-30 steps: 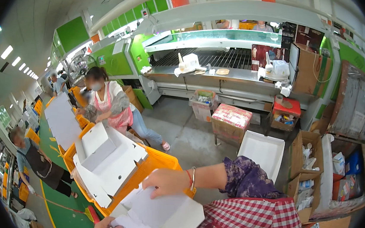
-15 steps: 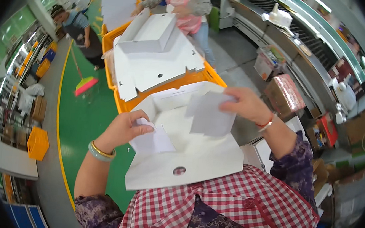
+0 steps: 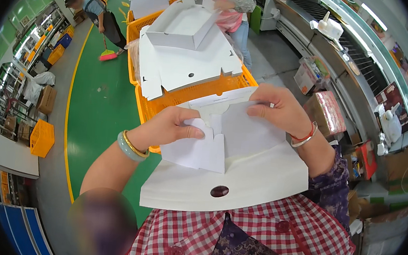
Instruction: The person assembles white cardboard boxes by folding flat pieces into shape. They repeatedly pick up a flat piece from a yellow crate, fold the sides to form a box, and place the finished unit into a stack on the floor. The process is repeated continuously throughout the clip.
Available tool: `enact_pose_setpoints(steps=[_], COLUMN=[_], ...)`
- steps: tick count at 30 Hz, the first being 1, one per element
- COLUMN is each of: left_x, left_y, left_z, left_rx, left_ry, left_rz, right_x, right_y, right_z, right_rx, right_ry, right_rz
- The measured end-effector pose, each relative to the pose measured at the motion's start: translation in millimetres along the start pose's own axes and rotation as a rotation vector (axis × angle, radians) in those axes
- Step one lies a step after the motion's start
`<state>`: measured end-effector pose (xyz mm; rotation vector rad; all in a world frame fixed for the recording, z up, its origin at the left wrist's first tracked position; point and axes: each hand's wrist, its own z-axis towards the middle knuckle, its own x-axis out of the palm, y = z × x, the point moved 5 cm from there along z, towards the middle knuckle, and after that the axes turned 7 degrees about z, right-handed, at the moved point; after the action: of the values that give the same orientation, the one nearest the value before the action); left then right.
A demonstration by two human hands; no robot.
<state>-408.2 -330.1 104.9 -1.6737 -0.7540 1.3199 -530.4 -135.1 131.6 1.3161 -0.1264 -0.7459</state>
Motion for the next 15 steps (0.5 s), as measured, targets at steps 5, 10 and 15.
enact_pose_setpoints(steps=[5, 10, 15], left_x=[6, 8, 13], left_y=[-2, 3, 3], left_z=[3, 4, 6], left_rx=[-0.043, -0.052, -0.054], left_ry=[0.069, 0.054, 0.139], left_rz=[0.057, -0.003, -0.088], right_x=[-13, -28, -9], right_y=[15, 7, 17], right_z=[7, 10, 16], right_rx=[0.017, 0.043, -0.011], right_ry=[0.005, -0.06, 0.036], right_rz=[-0.023, 0.085, -0.08])
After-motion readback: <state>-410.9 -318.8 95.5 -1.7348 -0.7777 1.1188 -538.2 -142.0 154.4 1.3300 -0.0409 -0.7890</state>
